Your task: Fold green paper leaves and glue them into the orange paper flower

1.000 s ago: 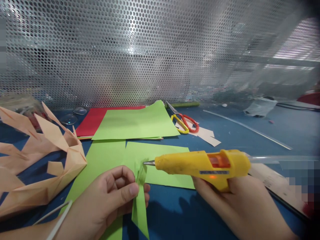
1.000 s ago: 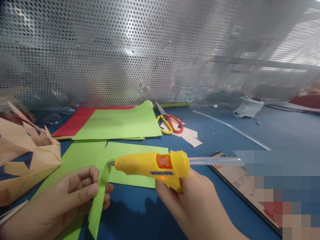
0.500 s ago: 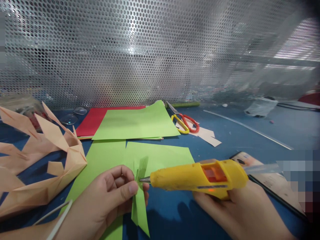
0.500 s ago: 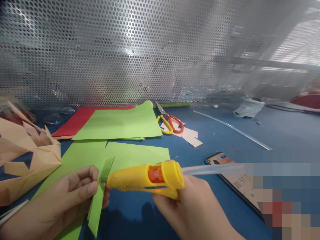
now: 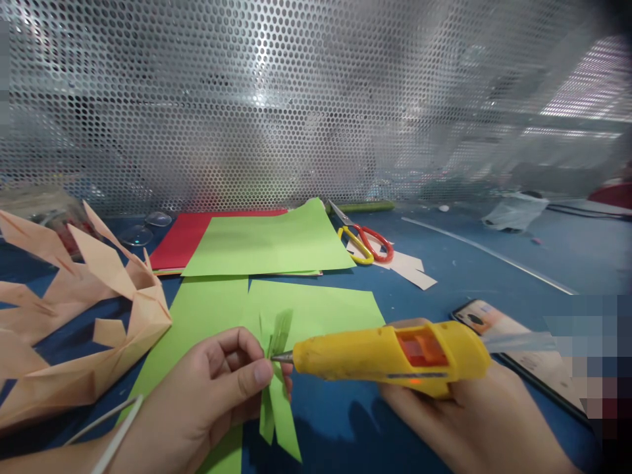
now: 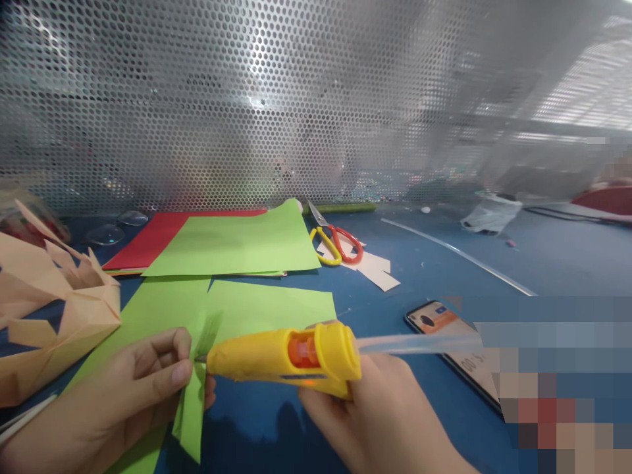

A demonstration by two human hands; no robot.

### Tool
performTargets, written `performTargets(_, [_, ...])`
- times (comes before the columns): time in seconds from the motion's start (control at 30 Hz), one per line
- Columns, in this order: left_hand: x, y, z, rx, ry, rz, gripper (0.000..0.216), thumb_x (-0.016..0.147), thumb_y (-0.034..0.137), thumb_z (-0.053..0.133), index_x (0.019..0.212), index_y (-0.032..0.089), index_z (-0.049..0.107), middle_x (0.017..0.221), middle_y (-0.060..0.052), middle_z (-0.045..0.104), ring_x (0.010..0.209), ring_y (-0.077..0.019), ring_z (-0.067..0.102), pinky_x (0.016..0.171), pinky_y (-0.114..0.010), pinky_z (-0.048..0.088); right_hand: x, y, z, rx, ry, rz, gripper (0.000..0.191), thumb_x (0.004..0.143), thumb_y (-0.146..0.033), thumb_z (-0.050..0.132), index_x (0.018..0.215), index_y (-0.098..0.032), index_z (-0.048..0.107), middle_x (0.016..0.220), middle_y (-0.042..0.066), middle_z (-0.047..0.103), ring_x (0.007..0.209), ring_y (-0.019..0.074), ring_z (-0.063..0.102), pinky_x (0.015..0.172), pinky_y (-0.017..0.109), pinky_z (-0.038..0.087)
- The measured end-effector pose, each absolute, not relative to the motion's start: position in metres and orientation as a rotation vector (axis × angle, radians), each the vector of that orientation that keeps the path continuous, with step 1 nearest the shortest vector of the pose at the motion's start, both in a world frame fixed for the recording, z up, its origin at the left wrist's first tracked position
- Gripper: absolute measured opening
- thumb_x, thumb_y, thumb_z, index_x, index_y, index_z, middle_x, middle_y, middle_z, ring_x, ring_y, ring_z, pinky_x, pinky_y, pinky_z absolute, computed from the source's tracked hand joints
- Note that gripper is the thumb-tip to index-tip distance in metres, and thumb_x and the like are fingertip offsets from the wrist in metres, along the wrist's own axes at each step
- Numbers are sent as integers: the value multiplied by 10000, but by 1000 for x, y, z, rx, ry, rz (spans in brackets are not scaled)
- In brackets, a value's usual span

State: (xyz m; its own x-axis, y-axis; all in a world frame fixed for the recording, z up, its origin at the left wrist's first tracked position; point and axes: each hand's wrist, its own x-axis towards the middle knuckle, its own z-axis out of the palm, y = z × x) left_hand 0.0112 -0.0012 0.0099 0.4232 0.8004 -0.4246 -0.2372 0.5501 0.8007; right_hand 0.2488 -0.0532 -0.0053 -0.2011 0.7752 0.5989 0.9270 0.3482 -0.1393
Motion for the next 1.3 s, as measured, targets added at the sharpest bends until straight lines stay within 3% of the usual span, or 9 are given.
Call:
performTargets(0.13, [10,-1,5,722,949,733,519,469,386,1028,639,176,584,696,-31,764,663,-130,699,645,-199,544,250,-50,-3,-1400,-2011,-397,269,838,-167,447,585,-258,459,432,-72,562,311,105,543,354,185,415])
performTargets(0.5, [9,0,10,684,894,703,423,560,309,1006,670,166,623,764,-48,774,709,-170,726,747,-283,572,248,-45,-1,-1435,-1885,-488,276,841,-206,439,574,-272,416,387,-76,483,254,111,492,298,188,407])
performTargets(0.7, [11,0,11,661,905,720,452,499,302,1024,660,158,627,725,-43,783,657,-152,737,701,-250,595,250,-45,0,-1416,-1883,-503,279,842,-212,436,570,-270,419,380,-76,495,239,100,497,292,169,402])
performTargets(0.9, [11,0,9,672,926,730,474,494,339,1023,664,156,621,729,-51,779,640,-143,725,688,-256,613,247,-47,2,-1371,-1975,-529,310,805,-152,403,528,-286,443,364,-45,545,260,161,568,269,227,404])
performTargets(1.03, [11,0,9,667,933,727,474,493,344,1023,663,157,622,731,-58,778,638,-151,721,685,-260,611,245,-45,6,-1356,-1982,-508,224,805,-138,407,686,-280,532,486,-11,672,395,195,693,326,224,492])
performTargets(1.13, [10,0,10,680,953,720,455,506,337,1019,670,162,633,666,-28,749,638,-154,709,699,-270,610,244,-45,7,-1327,-1983,-476,198,813,-131,397,816,-283,525,583,-22,725,449,166,720,389,191,540])
performTargets(1.3, [10,0,12,684,953,709,437,526,329,1012,674,163,636,615,-2,717,630,-154,707,668,-240,584,245,-46,6,-1303,-2000,-419,171,834,-143,408,800,-306,446,580,-70,707,445,126,714,390,157,535])
